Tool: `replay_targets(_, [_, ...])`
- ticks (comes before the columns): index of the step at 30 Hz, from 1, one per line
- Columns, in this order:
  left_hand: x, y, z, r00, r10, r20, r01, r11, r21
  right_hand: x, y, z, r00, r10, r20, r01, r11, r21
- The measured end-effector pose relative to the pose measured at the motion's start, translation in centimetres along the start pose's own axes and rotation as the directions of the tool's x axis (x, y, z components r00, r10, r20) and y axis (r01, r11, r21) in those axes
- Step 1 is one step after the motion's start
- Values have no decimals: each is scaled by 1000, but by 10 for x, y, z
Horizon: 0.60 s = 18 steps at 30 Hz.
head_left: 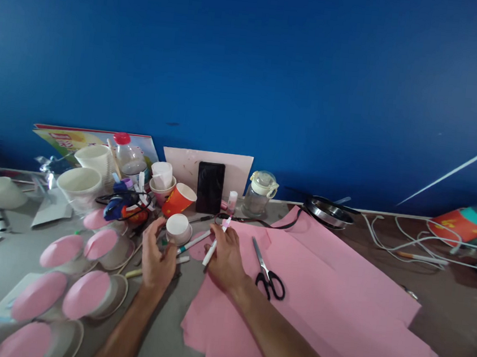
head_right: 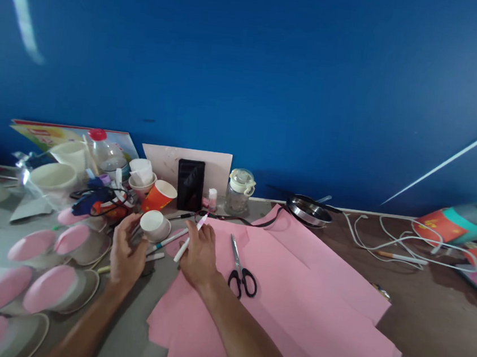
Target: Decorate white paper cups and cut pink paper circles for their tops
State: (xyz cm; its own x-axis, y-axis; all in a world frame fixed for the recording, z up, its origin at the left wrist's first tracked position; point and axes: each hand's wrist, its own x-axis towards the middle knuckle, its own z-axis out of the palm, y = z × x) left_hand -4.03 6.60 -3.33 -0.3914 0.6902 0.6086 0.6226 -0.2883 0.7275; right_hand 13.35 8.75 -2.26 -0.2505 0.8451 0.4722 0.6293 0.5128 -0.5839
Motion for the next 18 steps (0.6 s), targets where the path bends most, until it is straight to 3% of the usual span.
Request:
replay_targets(4, [2, 16, -7, 979, 203, 11, -203, 974, 103, 1, 0, 0, 999, 19, -34, -17, 998, 55])
replay_targets(11, [0, 32, -11, 938, 333, 91, -339, 939, 63, 4, 4, -4, 954, 168, -247, -48, 902, 429])
replay_targets(16, [-5, 41, -6, 902, 355, 245, -357, 933, -39, 12, 6, -19, 890, 267, -369, -16, 828, 560])
replay_targets(18, [-11, 45, 0, 855, 374, 361, -371, 925, -79, 15, 10, -23, 875, 274, -398, -13, 836, 548])
